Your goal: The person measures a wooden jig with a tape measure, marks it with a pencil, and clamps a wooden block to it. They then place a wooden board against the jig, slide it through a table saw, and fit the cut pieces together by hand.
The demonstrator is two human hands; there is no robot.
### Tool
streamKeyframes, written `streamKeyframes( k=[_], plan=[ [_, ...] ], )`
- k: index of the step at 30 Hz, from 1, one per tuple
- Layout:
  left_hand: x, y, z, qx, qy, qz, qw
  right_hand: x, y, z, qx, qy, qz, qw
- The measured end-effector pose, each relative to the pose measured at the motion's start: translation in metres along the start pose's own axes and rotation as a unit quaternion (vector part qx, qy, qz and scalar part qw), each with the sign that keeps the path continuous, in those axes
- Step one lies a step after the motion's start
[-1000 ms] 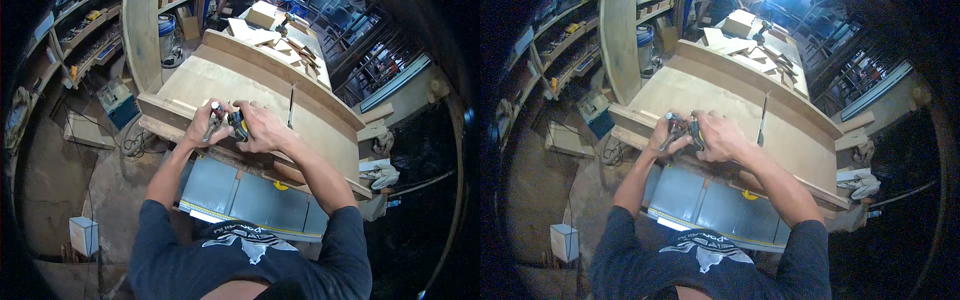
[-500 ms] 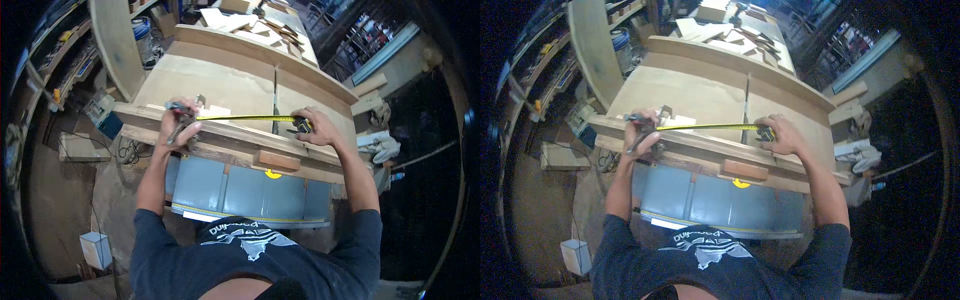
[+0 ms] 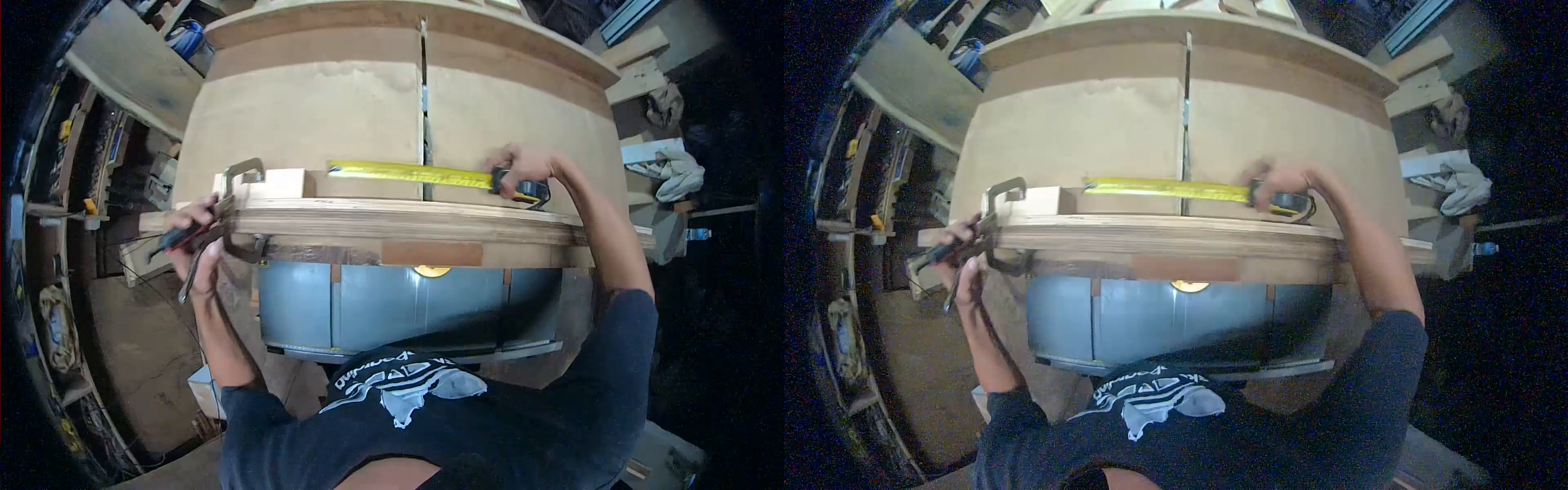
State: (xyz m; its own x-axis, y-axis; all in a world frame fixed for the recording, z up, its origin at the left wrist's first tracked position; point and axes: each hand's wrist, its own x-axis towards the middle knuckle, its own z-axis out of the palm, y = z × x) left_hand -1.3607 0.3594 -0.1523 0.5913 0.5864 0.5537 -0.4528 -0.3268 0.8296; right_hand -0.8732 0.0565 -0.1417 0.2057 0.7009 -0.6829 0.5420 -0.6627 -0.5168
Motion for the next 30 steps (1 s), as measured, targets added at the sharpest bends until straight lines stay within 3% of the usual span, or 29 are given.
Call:
streamKeyframes(
  k=[3,6,11,13,30],
  plan=[
    [-0.004,0.000,-0.003,0.031,0.009,-0.010,0.999,0.033,-0.015,0.002,0.087,-0.231,0.010,0.969],
    [-0.007,0.000,-0.007,0.064,-0.002,-0.015,0.998,0.049,-0.024,0.004,0.100,-0.277,0.041,0.955],
    [-0.006,0.001,-0.008,0.068,-0.003,-0.023,0.997,0.057,-0.023,-0.005,0.119,-0.294,0.085,0.944],
    [-0.009,0.003,-0.012,0.072,0.005,-0.038,0.997,0.064,-0.019,-0.004,0.147,-0.369,0.091,0.913],
    [-0.014,0.005,-0.016,0.086,0.011,-0.051,0.995,0.082,0.008,0.004,0.253,-0.414,0.094,0.869]
  ],
)
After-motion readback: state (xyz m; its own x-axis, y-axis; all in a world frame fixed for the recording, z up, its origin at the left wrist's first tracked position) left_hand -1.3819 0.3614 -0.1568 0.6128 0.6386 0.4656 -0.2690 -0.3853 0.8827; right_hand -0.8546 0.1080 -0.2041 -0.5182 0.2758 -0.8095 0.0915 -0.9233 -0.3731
